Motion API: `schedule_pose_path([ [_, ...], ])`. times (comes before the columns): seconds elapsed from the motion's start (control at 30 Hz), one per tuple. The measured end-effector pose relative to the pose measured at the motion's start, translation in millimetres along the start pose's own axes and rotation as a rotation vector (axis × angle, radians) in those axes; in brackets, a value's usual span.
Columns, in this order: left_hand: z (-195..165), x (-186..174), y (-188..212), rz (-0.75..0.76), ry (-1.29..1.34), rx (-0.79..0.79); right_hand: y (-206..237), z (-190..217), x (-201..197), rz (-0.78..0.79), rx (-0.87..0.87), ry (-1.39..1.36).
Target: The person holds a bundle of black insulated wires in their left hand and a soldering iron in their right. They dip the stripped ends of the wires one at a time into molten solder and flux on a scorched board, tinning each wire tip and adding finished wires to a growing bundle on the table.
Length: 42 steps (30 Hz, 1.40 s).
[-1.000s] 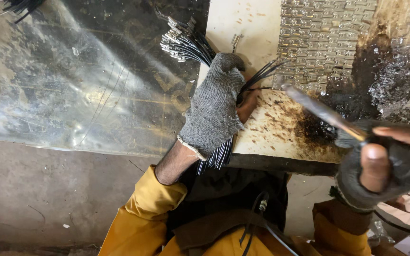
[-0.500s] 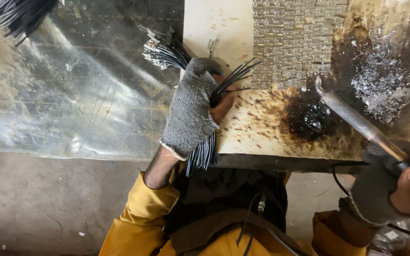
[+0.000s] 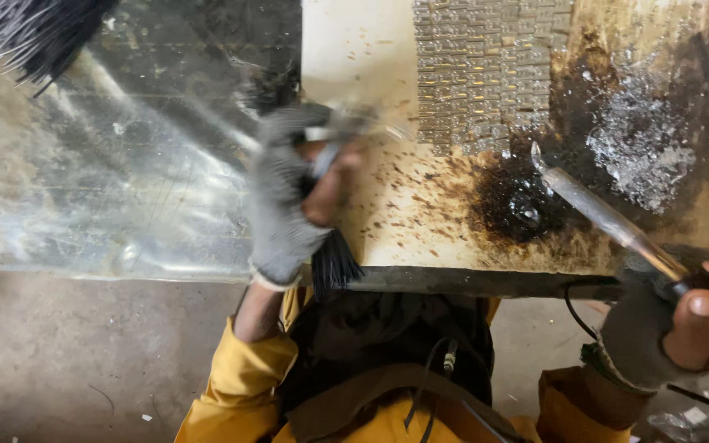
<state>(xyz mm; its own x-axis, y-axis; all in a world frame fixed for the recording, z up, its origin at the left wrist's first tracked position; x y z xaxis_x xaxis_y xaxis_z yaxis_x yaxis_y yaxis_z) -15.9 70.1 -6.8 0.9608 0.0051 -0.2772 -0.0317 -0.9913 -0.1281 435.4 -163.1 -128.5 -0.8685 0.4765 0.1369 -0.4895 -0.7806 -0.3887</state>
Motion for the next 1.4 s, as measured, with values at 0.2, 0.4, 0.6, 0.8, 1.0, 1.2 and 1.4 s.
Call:
schedule_pose_path([
  [0.2,-5,-20,17,-0.182,-0.097,-0.363,-22,-8,-30,0.111,-0.076,0.181],
  [0.4,2,3,14,-0.057,-0.038,-0.037,-36,2,-12,0.170,-0.119,0.260],
  [0.6,18,17,21,-0.049,0.033,-0.374,-50,18,32,0.214,-0.192,0.335],
  [0.8,-1,30,9,0.021,-0.184,0.043,-56,-1,2,0.215,-0.036,0.260],
  [1.0,4,33,7,0.046,-0.074,-0.038,-32,-35,-57,0.243,-0.066,0.206],
  [1.2,10,37,6,0.060,-0.067,0.079,-32,-42,-67,0.270,-0.087,0.184],
  [1.4,7,31,8,0.085,-0.258,0.116,-43,-12,-12,0.223,-0.145,0.229],
])
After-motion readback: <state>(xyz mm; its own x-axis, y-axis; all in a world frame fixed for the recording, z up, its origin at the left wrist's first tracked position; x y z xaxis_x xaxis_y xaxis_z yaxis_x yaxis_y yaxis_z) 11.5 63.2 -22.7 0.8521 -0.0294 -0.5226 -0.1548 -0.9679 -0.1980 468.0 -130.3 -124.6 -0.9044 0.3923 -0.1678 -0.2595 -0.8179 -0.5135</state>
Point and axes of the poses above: each hand's wrist, its own y-axis away from the middle knuckle, its own x-axis out of the palm, z = x × y, the point moved 3 cm from there along -y, towards the middle knuckle, and after that the axes turned 11 degrees about -y, right-handed, at the moved point
